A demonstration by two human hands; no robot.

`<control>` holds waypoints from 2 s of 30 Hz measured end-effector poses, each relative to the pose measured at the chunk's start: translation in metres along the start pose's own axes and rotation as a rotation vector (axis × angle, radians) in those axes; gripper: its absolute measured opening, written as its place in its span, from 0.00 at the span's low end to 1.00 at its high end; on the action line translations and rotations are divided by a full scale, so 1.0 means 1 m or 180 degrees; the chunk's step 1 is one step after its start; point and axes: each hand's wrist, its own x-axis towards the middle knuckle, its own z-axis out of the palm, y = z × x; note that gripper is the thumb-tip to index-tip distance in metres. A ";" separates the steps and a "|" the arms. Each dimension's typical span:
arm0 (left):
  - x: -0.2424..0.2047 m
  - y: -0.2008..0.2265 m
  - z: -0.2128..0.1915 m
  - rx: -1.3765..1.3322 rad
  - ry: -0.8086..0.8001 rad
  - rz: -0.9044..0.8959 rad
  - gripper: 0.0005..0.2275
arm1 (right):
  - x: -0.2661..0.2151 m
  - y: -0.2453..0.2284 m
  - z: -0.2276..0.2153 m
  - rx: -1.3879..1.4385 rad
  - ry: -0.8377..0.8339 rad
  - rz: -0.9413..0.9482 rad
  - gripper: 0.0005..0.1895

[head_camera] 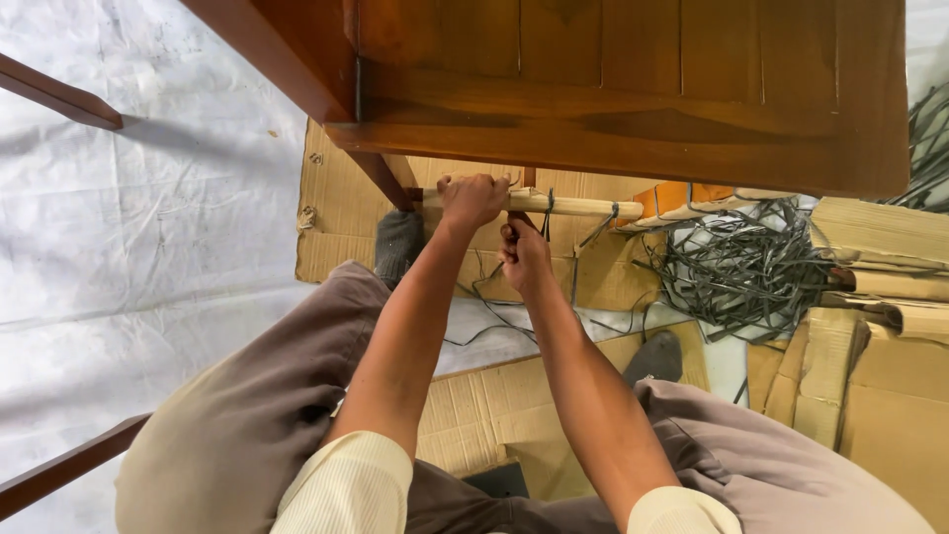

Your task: Wrapping wooden furniture legs with cardboard padding and securing them with plastic ties.

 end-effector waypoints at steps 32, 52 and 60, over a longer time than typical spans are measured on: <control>-0.030 0.004 -0.041 -0.1463 0.0466 0.0637 0.10 | -0.076 -0.070 0.074 -0.3122 0.0708 -0.2327 0.16; -0.035 0.000 -0.037 -0.0853 0.0123 0.1020 0.06 | -0.029 -0.104 0.078 -0.4665 0.0129 -0.2403 0.19; -0.034 -0.001 -0.034 -0.0863 0.0209 0.1004 0.08 | -0.084 -0.056 0.058 -0.2801 0.0619 -0.2391 0.22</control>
